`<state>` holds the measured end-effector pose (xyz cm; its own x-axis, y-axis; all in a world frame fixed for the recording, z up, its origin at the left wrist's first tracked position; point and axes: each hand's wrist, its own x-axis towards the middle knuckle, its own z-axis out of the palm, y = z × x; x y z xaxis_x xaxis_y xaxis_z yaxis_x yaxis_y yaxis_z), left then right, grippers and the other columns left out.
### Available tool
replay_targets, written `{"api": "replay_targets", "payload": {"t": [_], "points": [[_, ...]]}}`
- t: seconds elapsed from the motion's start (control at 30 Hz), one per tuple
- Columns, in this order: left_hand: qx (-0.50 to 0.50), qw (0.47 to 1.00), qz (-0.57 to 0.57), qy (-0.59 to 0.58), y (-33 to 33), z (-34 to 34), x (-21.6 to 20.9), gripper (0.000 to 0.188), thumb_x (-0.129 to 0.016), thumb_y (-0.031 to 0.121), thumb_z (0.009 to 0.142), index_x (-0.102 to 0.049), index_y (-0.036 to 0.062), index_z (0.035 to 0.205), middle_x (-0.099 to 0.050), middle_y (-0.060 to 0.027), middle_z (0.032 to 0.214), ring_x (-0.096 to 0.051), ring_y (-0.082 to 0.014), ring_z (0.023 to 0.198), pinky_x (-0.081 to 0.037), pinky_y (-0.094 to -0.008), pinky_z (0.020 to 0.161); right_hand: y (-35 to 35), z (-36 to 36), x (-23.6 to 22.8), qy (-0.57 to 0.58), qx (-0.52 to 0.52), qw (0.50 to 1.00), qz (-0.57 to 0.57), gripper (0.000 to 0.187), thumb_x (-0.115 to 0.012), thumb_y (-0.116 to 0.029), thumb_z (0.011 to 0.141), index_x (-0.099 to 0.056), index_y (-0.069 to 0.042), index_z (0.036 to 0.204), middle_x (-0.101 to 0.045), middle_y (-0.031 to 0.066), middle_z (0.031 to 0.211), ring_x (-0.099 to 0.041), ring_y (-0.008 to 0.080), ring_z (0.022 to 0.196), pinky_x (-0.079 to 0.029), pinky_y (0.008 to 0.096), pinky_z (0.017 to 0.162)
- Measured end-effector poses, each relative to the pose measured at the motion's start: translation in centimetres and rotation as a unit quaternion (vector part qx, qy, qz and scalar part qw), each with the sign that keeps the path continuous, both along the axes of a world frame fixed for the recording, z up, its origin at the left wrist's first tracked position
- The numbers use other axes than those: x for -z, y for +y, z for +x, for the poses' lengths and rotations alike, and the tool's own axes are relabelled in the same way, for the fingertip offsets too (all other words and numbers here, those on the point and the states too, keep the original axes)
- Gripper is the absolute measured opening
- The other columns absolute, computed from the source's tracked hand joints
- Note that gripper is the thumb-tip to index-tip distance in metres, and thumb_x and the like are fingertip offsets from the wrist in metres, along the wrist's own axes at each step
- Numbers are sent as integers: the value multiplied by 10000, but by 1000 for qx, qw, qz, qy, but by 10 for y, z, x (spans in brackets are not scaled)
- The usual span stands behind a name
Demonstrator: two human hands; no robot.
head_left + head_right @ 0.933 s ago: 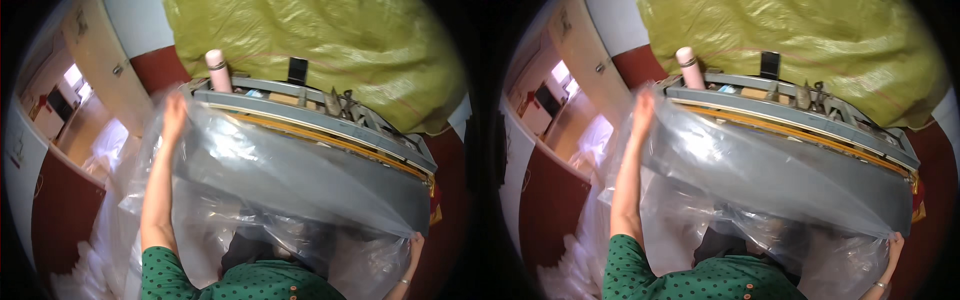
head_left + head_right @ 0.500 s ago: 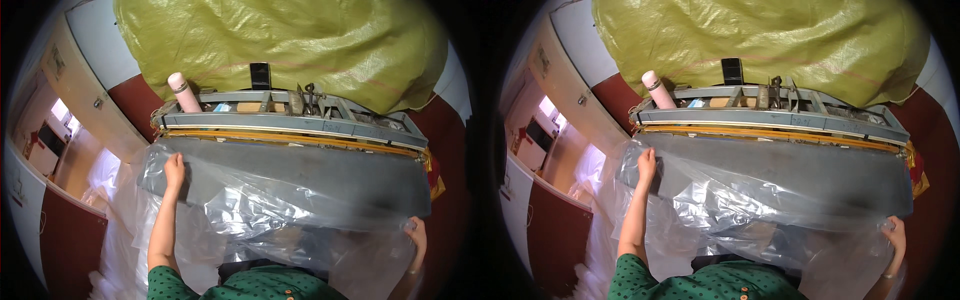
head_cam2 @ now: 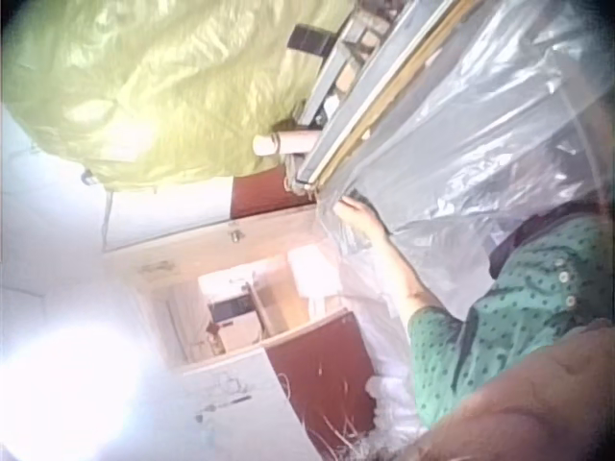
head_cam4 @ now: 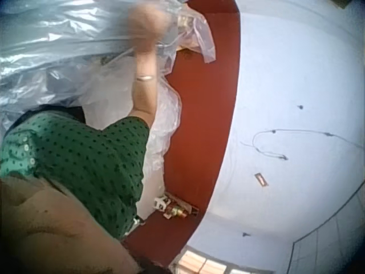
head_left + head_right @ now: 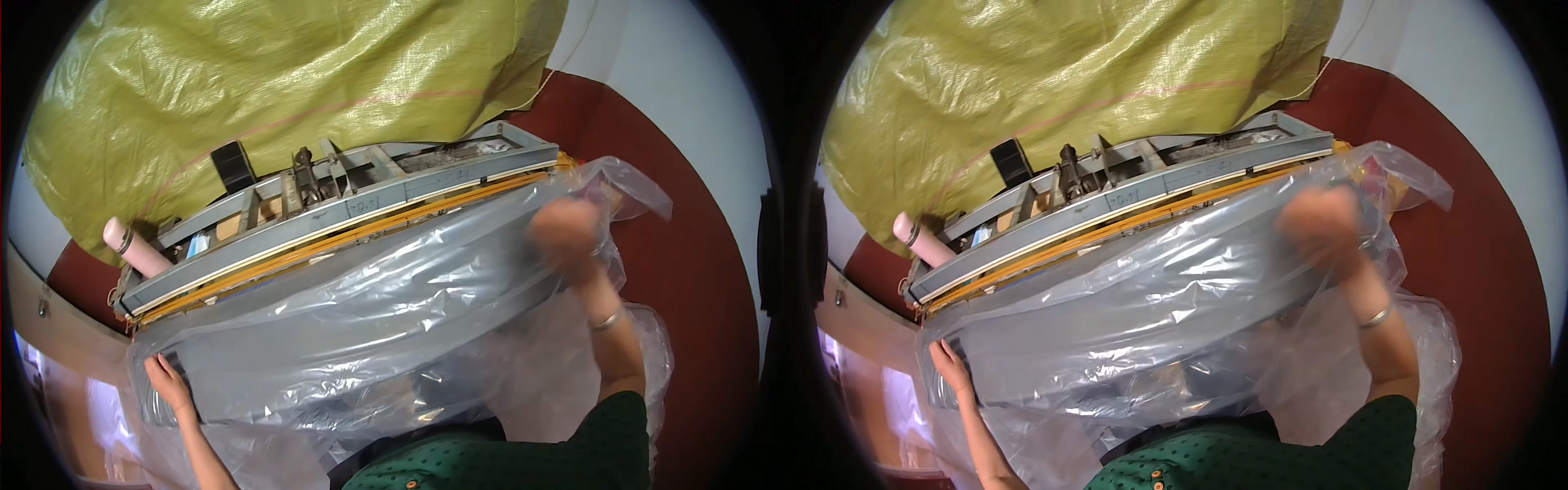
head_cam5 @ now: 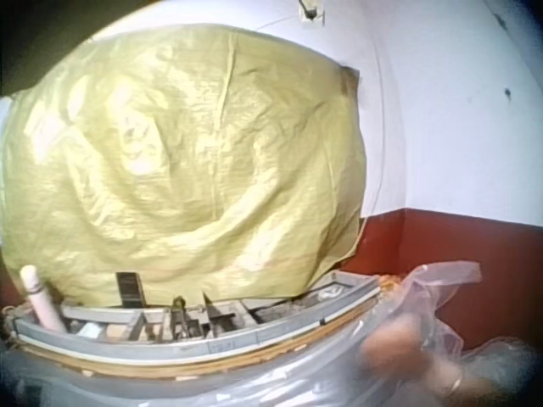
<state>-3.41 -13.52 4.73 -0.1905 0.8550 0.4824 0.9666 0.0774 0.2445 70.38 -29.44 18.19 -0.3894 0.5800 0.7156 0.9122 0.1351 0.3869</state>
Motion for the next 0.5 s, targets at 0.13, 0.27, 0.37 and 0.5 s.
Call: {"api": "replay_targets", "payload": {"t": [0.13,0.27,0.37,0.5], "points": [[33,997,-56,-27,21,-41,19,355,-495,163,887,-491,-27,1186,-488,-209,1222,-441,-340,1147,-319,-381,993,10,25,61,80,127,974,-171,223,-549,-240,831,-581,-58,955,-575,79,1005,-518,258,1011,-393,387,830],[16,998,-48,47,50,-98,45,429,-471,229,907,-411,72,1301,-418,-153,1328,-384,-333,1220,-275,-378,1029,-18,128,136,293,396,859,-139,390,-494,-351,877,-531,-84,1159,-484,97,1245,-420,272,1178,-340,434,929],[-48,987,-124,90,54,-108,26,467,-444,276,919,-359,96,1342,-389,-132,1358,-364,-324,1240,-257,-383,1039,-29,117,144,273,392,858,-188,475,-452,-403,886,-456,-122,1269,-397,102,1342,-332,283,1255,-267,473,987],[20,995,-85,40,80,-184,51,485,-430,327,923,-372,75,1333,-401,-139,1347,-373,-317,1234,-261,-371,1036,-52,91,147,259,351,877,-200,499,-426,-425,892,-447,-106,1274,-367,115,1362,-300,293,1274,-227,474,1009]]}}
